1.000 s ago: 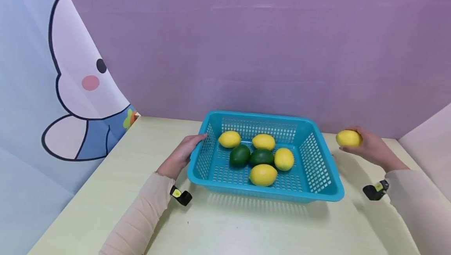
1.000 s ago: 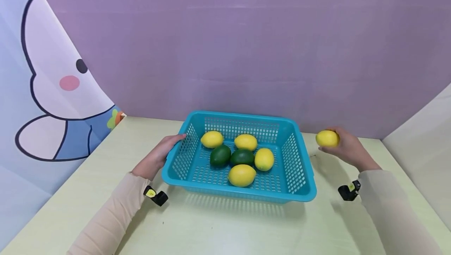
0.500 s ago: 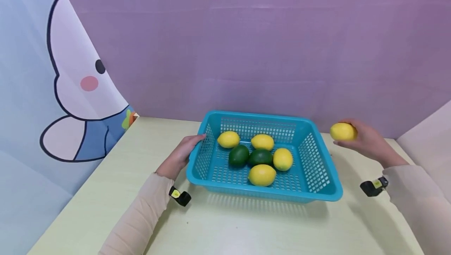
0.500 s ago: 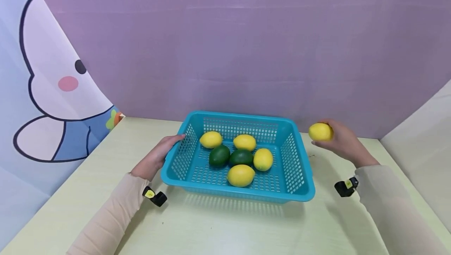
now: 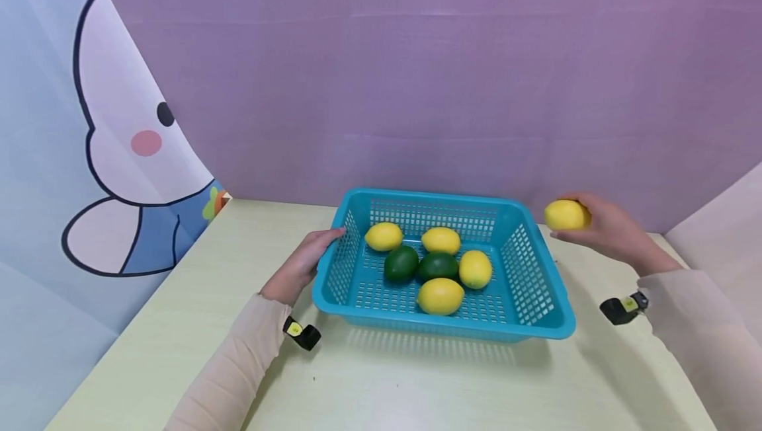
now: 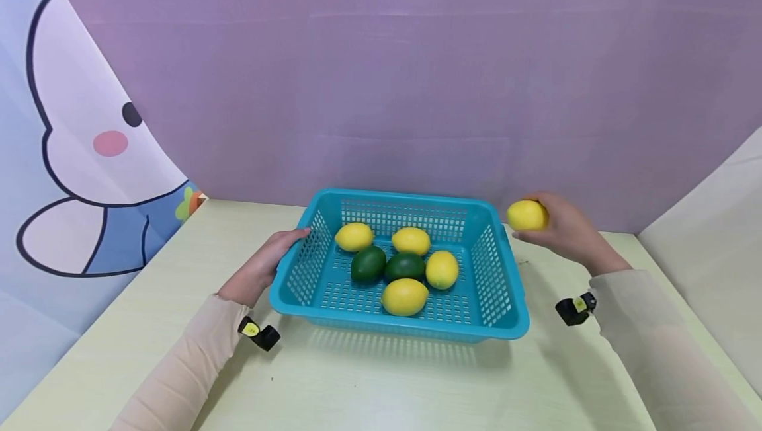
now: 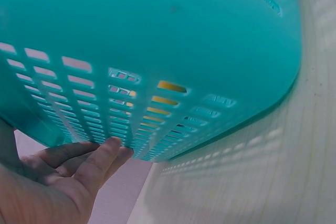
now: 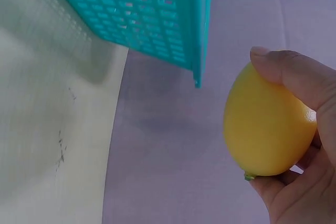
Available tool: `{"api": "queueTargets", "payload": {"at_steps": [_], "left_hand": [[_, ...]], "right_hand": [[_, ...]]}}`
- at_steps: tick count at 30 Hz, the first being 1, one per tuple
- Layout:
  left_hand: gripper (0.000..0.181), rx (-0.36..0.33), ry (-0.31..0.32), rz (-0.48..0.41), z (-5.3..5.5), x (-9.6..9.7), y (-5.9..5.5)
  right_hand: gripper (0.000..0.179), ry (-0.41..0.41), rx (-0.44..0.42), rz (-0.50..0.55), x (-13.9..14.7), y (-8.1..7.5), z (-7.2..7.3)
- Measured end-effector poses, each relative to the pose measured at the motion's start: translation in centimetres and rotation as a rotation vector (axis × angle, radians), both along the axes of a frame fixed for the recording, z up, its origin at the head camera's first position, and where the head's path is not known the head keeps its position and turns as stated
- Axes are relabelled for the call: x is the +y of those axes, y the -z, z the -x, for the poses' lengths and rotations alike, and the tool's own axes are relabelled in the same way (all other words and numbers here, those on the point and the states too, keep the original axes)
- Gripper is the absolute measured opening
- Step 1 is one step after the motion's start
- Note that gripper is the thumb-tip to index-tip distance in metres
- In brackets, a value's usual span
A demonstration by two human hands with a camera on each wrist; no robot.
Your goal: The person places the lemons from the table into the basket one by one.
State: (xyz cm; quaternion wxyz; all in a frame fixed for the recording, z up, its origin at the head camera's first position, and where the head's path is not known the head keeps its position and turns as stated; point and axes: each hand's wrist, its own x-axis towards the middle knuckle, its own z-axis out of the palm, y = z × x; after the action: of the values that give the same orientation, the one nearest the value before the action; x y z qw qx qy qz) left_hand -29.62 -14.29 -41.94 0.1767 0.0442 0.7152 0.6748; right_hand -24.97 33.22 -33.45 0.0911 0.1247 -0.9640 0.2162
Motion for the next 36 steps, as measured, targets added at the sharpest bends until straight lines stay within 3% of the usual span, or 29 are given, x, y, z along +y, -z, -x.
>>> {"api": "queueTargets", "payload": {"at_steps": [25,36], "left_hand": [[0.056,-0.001,-0.011,-0.001,0.0,0.1,0.1],[0.058,-0.006,-0.021,0.009,0.3,0.1,0.2]], "right_hand": [[0.062,-0.114,-0.011,0.045,-4.6,-2.1,0.2],[0.058,-0.157,-0.039,0.069,-6.3,-2.2,0.9]]}}
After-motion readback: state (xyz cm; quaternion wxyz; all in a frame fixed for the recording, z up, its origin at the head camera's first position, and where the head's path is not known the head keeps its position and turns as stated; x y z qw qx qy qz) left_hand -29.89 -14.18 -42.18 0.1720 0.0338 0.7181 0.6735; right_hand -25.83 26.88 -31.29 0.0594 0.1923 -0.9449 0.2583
